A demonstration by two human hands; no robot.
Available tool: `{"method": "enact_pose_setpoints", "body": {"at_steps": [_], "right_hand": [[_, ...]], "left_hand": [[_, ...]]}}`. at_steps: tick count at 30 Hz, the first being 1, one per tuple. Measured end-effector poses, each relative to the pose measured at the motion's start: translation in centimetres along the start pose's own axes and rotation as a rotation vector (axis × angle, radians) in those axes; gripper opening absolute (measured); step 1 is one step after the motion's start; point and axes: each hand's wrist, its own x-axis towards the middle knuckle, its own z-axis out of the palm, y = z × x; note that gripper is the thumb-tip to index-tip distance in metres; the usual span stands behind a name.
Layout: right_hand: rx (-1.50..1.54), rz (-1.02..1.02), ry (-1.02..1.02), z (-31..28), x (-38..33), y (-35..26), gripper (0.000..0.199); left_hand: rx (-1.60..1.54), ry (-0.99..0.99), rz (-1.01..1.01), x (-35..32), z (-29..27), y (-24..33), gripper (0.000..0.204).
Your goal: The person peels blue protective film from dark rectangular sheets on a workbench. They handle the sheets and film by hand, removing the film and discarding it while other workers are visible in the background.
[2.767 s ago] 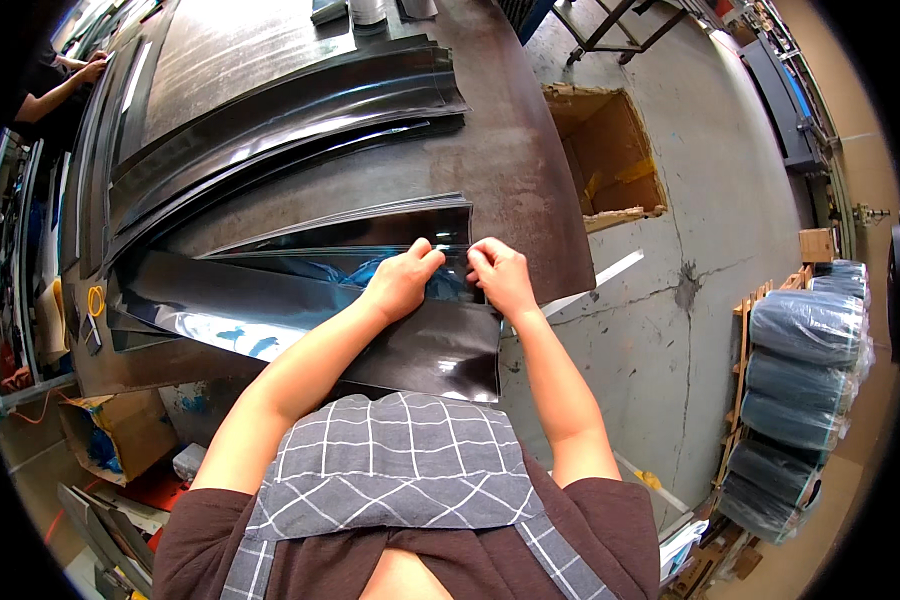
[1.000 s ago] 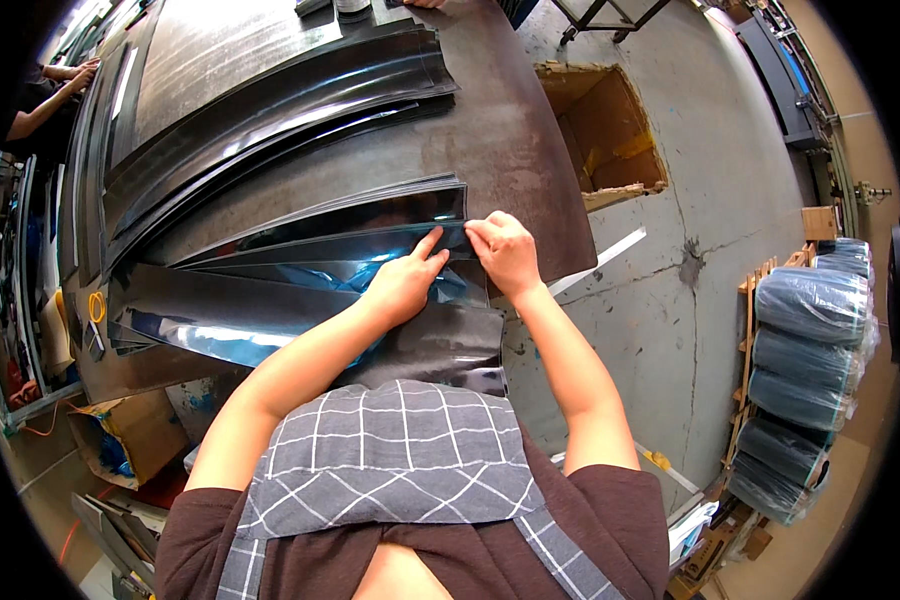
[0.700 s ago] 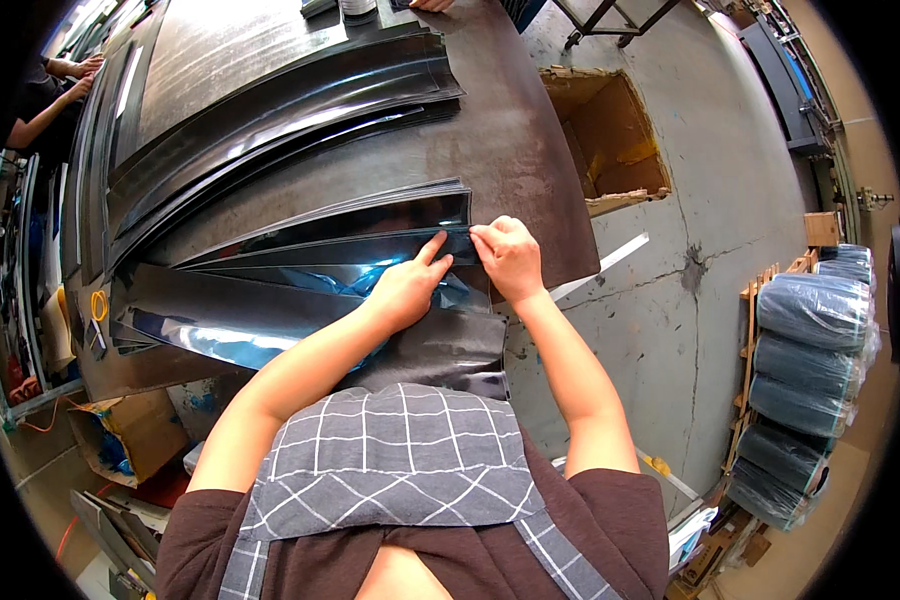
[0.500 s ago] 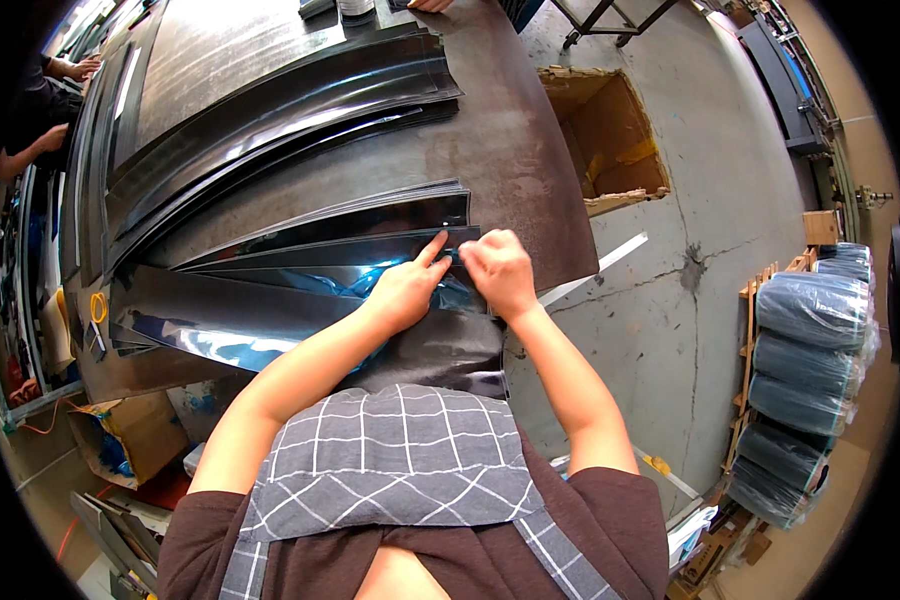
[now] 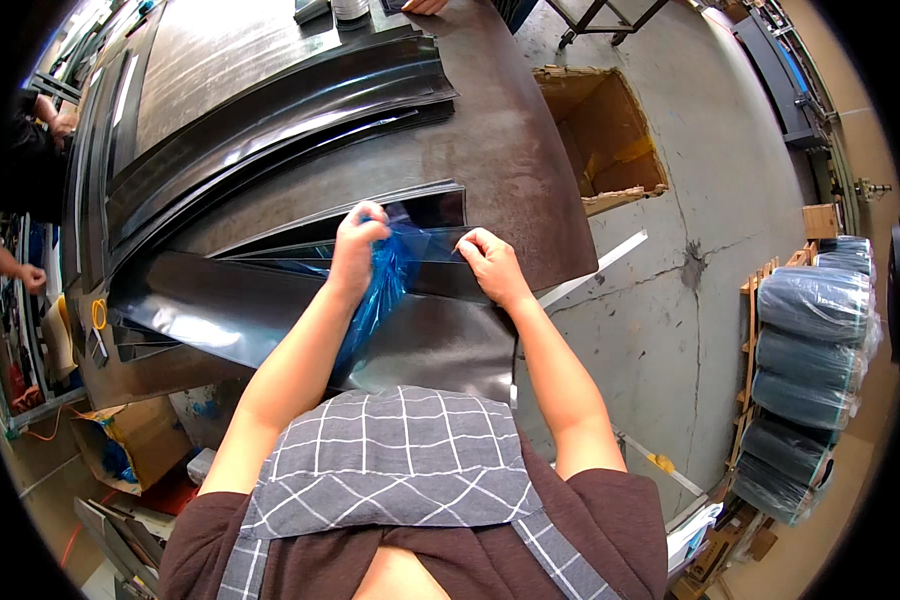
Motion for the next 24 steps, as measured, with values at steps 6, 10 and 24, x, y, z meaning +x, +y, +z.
{"method": "enact_pose_setpoints", "body": {"at_steps": [6, 10, 24], "right_hand": [[-0.037, -0.035, 0.125, -0.3, 0.6, 0.4, 0.015], [-0.424, -0.249, 0.236, -0.9, 1.2, -1.0, 0.011], [-0.569, -0.322, 0.185, -1.2, 2.4, -0.2, 0.009]], "left_hand": [[1.373, -0.321, 0.399, -1.9, 3.6, -2.5, 0.033], [1.387, -0.343, 0.434, -2.2, 3.6, -2.3, 0.042], [1.6, -0.555, 0.127, -5.2, 5.0, -1.5, 0.075]]}}
